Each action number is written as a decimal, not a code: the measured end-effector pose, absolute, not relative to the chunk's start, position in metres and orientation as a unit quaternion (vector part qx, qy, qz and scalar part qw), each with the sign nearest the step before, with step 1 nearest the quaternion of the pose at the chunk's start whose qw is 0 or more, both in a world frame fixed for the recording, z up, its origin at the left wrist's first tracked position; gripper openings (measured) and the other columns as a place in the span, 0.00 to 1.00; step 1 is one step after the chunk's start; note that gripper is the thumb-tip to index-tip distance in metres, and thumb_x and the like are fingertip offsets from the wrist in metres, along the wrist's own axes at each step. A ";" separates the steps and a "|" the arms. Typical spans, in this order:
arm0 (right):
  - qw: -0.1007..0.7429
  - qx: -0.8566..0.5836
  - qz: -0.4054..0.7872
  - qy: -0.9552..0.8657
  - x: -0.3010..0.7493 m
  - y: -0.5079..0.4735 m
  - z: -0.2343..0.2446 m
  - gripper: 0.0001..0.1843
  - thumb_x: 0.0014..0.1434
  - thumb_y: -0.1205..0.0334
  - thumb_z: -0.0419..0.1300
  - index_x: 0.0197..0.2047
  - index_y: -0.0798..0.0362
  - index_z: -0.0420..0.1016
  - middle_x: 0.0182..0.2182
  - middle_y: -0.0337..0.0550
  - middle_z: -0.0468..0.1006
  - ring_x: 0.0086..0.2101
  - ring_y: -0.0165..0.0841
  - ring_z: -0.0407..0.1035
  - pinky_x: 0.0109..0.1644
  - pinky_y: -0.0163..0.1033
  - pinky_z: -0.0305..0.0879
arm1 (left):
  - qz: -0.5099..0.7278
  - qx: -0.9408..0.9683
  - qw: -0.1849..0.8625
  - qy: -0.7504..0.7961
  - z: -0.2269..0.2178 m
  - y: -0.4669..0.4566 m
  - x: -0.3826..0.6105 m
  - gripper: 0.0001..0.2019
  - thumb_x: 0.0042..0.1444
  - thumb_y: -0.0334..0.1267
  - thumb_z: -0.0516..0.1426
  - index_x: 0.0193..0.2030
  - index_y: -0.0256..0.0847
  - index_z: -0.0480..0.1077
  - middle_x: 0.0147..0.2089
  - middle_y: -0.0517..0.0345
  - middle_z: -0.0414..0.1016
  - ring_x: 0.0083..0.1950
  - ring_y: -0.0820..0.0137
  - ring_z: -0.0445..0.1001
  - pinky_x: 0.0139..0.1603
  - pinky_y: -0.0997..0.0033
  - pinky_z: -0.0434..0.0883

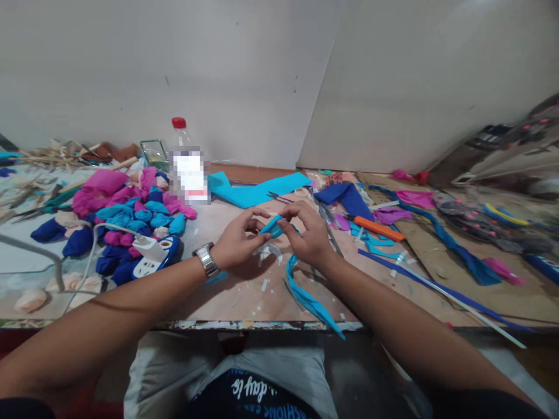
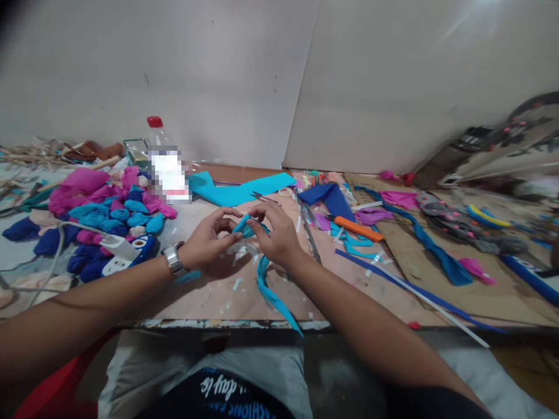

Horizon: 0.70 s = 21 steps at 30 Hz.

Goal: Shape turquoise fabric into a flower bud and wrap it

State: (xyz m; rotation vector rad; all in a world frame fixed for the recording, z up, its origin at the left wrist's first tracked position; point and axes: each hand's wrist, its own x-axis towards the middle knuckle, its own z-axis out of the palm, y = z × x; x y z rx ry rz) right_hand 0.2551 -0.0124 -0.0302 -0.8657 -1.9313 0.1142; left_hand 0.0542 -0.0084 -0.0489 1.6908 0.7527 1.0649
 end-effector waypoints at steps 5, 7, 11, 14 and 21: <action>0.491 -0.359 0.050 -0.792 0.255 -0.012 -0.031 0.04 0.67 0.58 0.61 0.42 0.48 0.73 0.36 0.42 0.78 0.36 0.37 0.71 0.48 0.48 0.70 | 0.422 0.739 0.404 0.334 -0.050 -0.008 0.052 0.18 0.58 0.36 0.63 0.55 0.43 0.68 0.42 0.56 0.78 0.41 0.67 0.77 0.44 0.67 0.72; 0.489 -0.365 0.054 -0.790 0.255 -0.012 -0.031 0.04 0.67 0.58 0.61 0.42 0.48 0.73 0.37 0.43 0.79 0.36 0.37 0.71 0.46 0.47 0.70 | 0.406 0.768 0.354 0.346 -0.051 -0.008 0.050 0.18 0.57 0.34 0.62 0.55 0.44 0.69 0.44 0.55 0.79 0.44 0.64 0.78 0.44 0.65 0.72; 0.495 -0.367 0.057 -0.785 0.256 -0.011 -0.031 0.04 0.67 0.58 0.61 0.41 0.49 0.73 0.36 0.43 0.79 0.36 0.36 0.71 0.44 0.45 0.70 | 0.374 0.804 0.298 0.353 -0.053 -0.008 0.048 0.22 0.54 0.28 0.58 0.56 0.44 0.69 0.47 0.54 0.80 0.46 0.61 0.78 0.48 0.61 0.72; 0.491 -0.371 0.058 -0.786 0.256 -0.011 -0.032 0.05 0.66 0.58 0.62 0.41 0.49 0.74 0.36 0.43 0.79 0.35 0.36 0.71 0.45 0.46 0.70 | 0.406 0.796 0.293 0.341 -0.051 -0.008 0.049 0.21 0.53 0.26 0.55 0.53 0.42 0.70 0.51 0.52 0.78 0.52 0.61 0.76 0.54 0.59 0.71; 0.457 -0.361 0.089 -0.808 0.254 -0.012 -0.033 0.06 0.65 0.58 0.65 0.41 0.51 0.77 0.36 0.44 0.81 0.37 0.36 0.74 0.44 0.44 0.71 | 0.483 0.750 0.335 0.304 -0.048 -0.010 0.052 0.13 0.64 0.42 0.59 0.53 0.42 0.71 0.51 0.51 0.77 0.51 0.65 0.75 0.54 0.62 0.71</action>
